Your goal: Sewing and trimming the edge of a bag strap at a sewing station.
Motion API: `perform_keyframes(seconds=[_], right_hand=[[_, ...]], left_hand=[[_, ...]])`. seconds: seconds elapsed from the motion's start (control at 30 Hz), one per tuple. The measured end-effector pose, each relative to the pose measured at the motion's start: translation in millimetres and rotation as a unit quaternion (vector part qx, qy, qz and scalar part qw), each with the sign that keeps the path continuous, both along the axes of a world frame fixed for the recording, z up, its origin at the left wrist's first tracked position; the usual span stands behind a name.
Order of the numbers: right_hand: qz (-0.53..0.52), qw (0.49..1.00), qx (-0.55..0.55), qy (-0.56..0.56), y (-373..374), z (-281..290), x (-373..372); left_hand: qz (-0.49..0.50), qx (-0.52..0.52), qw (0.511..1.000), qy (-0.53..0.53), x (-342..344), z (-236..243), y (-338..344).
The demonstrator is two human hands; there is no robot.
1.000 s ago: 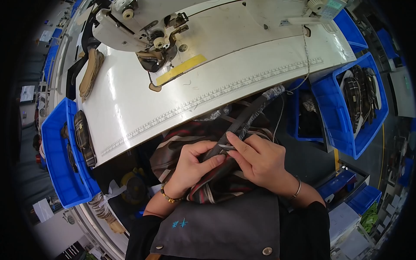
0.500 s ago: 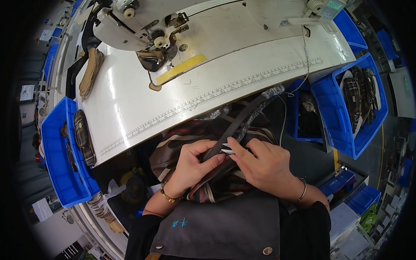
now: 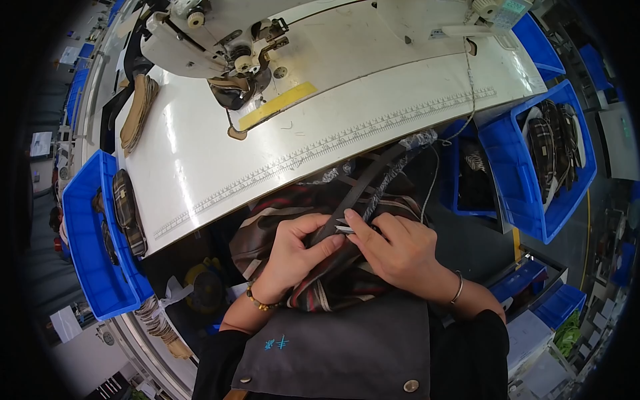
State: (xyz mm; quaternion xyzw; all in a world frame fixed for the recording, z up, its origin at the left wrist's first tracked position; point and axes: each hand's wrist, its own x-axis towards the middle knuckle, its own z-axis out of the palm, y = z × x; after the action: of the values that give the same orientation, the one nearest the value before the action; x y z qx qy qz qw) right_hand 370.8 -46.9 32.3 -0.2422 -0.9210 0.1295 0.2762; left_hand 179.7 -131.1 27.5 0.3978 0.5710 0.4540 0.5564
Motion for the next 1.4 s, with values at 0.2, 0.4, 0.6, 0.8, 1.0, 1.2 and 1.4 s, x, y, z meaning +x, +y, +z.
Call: perform_keyframes(seconds=[0.2,0.4,0.6,0.8,1.0,1.2,1.4], right_hand=[[0.018,0.995,-0.05,0.082,-2.3,-11.9,-0.5],[-0.009,0.984,-0.158,0.088,-5.9,-3.6,2.9],[-0.009,0.995,-0.083,0.048,-3.3,4.9,9.1],[-0.003,0.999,-0.036,0.015,-1.8,9.0,7.0],[0.006,0.999,-0.032,-0.006,0.0,13.8,4.8],[0.018,0.999,-0.029,-0.028,3.5,16.1,3.5],[0.051,0.994,-0.093,0.004,8.4,3.4,3.6]], left_hand=[[-0.019,0.02,1.0,0.003,0.0,-2.6,-0.2],[-0.022,0.004,1.0,0.008,0.5,-0.8,-1.1],[-0.028,0.005,0.999,0.041,0.4,0.4,-1.0],[-0.04,0.026,0.994,0.102,0.3,4.7,0.5],[-0.039,0.054,0.989,0.133,1.0,5.1,2.6],[-0.037,0.062,0.988,0.136,1.2,1.5,1.8],[-0.04,0.043,0.988,0.144,0.3,0.5,2.7]])
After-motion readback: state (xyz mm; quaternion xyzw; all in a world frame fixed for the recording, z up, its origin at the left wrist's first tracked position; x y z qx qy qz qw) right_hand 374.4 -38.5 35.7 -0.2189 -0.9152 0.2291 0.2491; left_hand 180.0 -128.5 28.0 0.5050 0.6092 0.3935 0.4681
